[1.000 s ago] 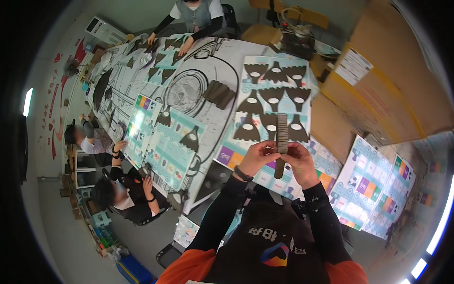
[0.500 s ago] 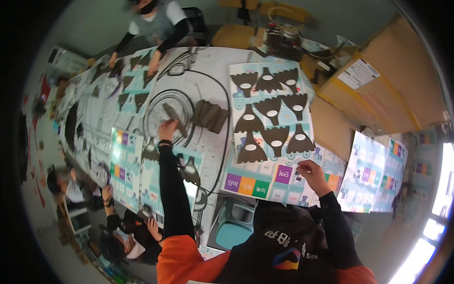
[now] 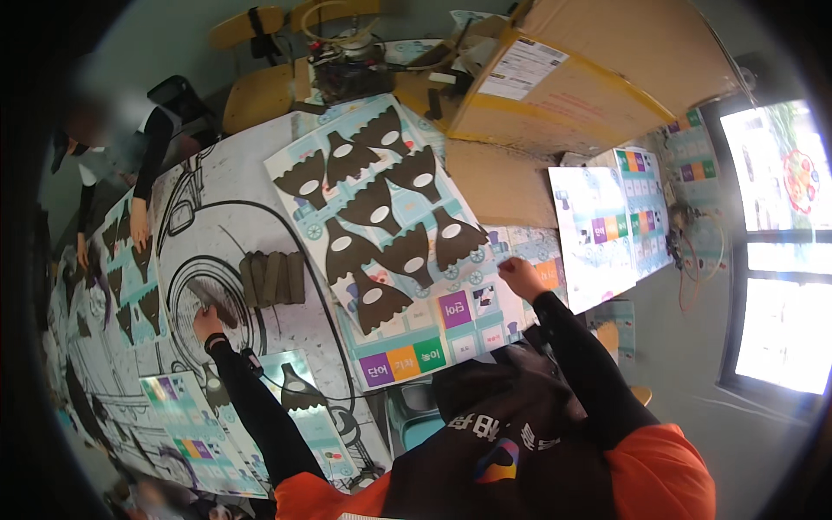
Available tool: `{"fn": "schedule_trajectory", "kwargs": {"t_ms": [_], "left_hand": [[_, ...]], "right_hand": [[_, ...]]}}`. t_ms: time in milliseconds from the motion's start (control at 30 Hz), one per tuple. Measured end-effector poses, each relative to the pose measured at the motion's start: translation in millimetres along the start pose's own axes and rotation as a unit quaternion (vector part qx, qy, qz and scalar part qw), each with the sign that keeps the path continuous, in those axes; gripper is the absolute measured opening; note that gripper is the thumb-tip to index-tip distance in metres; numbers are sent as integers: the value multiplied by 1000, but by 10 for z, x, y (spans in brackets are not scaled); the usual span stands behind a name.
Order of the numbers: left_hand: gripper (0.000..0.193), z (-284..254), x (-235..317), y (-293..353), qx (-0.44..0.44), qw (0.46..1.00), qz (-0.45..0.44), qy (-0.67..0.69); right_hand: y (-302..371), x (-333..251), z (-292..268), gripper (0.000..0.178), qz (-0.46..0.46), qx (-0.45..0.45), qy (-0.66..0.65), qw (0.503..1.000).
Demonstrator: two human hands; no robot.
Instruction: Assembling and gluing components of shoe uppers at a workstation.
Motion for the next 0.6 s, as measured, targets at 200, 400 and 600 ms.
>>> {"fn": "schedule_trajectory", "kwargs": {"t_ms": [200,400,600], "left_hand": [[37,-184,138,956,279,954,25,106],[18,372,1423,3510,22,969,85,231],[20,397,1966,4347,-90,944,58,313]], "right_hand": [[-684,-302,150,30,-19,96,80,992],[-719,-513,52,40,80,53,136,986],[-419,-81,-143,25,140,30,-9,990]]}}
Point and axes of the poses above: each hand's wrist, its own y-axis away from the middle knuckle, its own z-axis out of the palm, x = y × z, the point moved 1 cm from there along -y, towards the middle knuckle, and after that the axes turned 2 degrees about -z, right-handed, at the moved point
